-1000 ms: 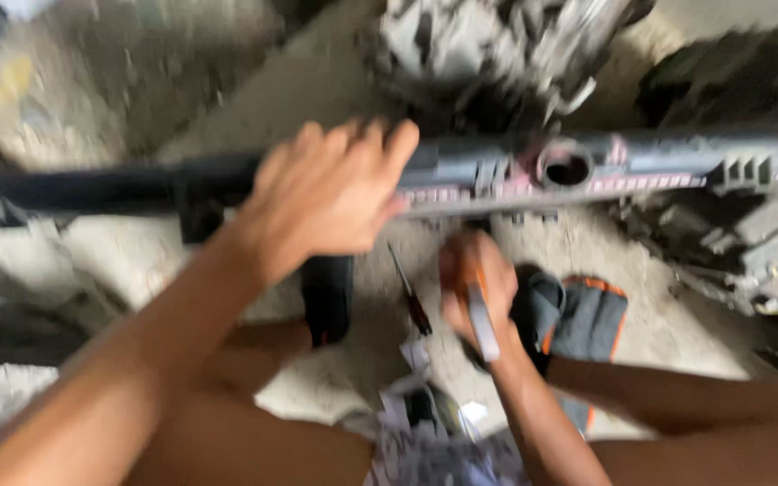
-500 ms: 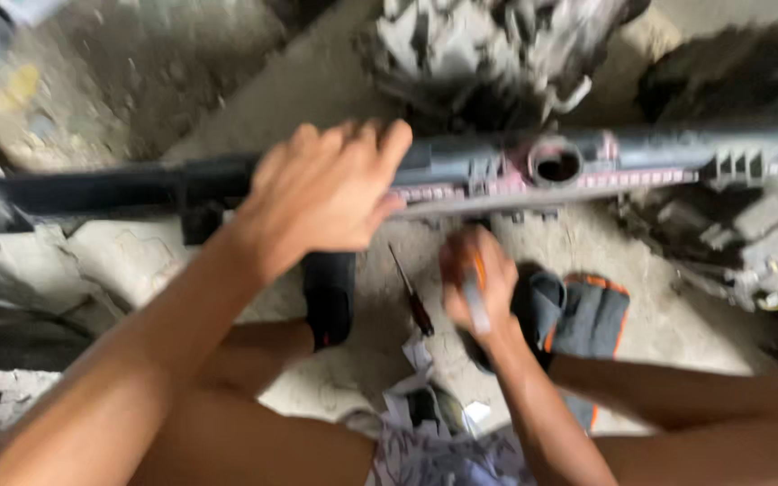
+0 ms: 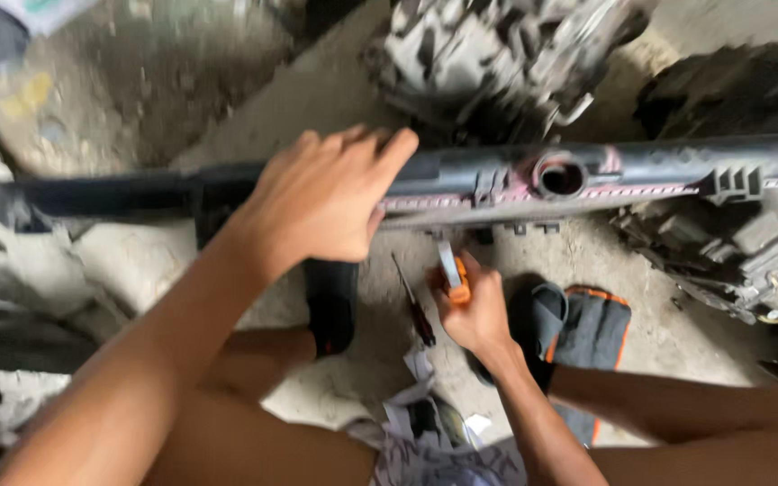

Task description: The person uses pliers and a screwdriver to pry and adjust the plastic tank of a car radiator. They repeatedly reposition the radiator and apply force to separate or align the tank from the core.

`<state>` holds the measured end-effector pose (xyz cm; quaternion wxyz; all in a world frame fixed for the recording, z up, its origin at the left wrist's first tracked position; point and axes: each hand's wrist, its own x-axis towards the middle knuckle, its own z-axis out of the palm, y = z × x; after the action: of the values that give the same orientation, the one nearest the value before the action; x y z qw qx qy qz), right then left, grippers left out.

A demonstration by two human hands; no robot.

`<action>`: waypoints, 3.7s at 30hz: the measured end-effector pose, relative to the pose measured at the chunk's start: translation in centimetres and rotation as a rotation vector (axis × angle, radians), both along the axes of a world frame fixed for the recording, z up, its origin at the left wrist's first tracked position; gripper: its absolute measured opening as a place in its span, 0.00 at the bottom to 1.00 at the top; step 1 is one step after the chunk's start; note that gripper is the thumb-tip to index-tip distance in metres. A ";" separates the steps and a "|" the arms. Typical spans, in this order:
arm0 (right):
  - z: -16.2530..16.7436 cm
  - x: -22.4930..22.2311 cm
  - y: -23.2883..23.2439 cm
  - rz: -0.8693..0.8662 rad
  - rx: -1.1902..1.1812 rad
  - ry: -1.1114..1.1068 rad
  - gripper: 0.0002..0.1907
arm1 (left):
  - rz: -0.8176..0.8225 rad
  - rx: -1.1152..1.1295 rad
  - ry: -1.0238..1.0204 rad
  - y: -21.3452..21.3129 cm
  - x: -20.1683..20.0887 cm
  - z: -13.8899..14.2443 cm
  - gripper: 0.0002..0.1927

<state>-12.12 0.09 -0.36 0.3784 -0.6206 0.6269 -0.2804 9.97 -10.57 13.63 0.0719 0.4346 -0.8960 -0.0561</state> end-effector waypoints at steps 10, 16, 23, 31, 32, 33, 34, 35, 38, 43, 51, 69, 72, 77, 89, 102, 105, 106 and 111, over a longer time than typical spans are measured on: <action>1.7 2.1 0.0 -0.011 -0.083 -0.032 0.07 | 0.138 0.075 -0.157 0.8 1.7 0.2 0.42; 0.2 2.7 -1.6 0.202 -0.595 -0.001 0.08 | 0.119 0.208 -0.195 0.2 1.7 0.4 0.35; 0.1 3.0 -2.2 0.136 -0.645 -0.083 0.04 | 0.043 0.057 -0.053 0.2 1.9 -0.1 0.34; -0.6 2.8 -2.2 0.184 -0.465 0.071 0.06 | 0.061 0.143 -0.125 0.3 1.9 0.3 0.32; -0.8 2.8 -2.1 0.193 -0.408 0.151 0.07 | 0.032 0.103 -0.066 0.5 2.1 0.4 0.33; -0.8 2.9 -2.0 0.175 -0.391 0.163 0.11 | 0.042 0.106 -0.047 0.6 2.2 0.5 0.36; -0.8 3.0 -1.9 0.148 -0.397 0.172 0.15 | 0.046 0.086 -0.032 0.7 2.5 0.7 0.39; -0.8 3.1 -1.9 0.126 -0.409 0.179 0.20 | 0.055 0.060 -0.018 0.8 2.8 0.8 0.43; -0.1 3.5 -0.9 0.168 -0.395 -0.060 0.10 | 0.137 0.229 -0.163 0.8 4.3 1.3 0.44; 0.7 5.3 -0.5 0.102 -0.421 -0.122 0.06 | 0.134 0.160 -0.126 0.8 5.6 1.0 0.42; -0.1 7.8 -1.1 0.067 -0.181 -0.003 0.07 | 0.138 0.213 -0.118 0.1 5.5 0.5 0.40; 0.3 7.6 0.6 0.089 -0.345 -0.245 0.06 | 0.107 0.110 0.061 0.6 5.7 -0.5 0.39; -0.8 7.4 0.7 0.029 -0.115 -0.110 0.07 | 0.095 0.174 -0.003 0.5 5.6 0.1 0.34; -3.7 5.7 5.2 0.129 0.231 -0.369 0.09 | 0.124 0.263 -0.061 1.1 5.7 1.5 0.34; -1.5 2.8 9.1 -0.010 0.508 -0.592 0.35 | 0.337 0.389 0.022 3.4 9.0 3.5 0.32; -3.1 6.4 6.2 -0.015 -0.070 -0.597 0.24 | 0.225 0.122 0.071 4.2 4.5 1.2 0.47; -2.5 7.0 5.8 0.021 -0.171 -0.539 0.18 | 0.234 0.165 -0.001 4.0 4.4 0.5 0.43; -2.2 7.2 5.7 0.014 -0.168 -0.524 0.20 | 0.243 0.180 -0.011 3.9 4.4 0.3 0.42; -0.7 8.3 5.4 -0.034 -0.086 -0.480 0.26 | 0.223 0.155 -0.047 3.3 4.2 -0.4 0.41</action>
<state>-3.83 5.45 -1.09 0.4851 -0.5411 0.5169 -0.4525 14.22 -7.22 13.26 0.0230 0.5370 -0.8365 -0.1065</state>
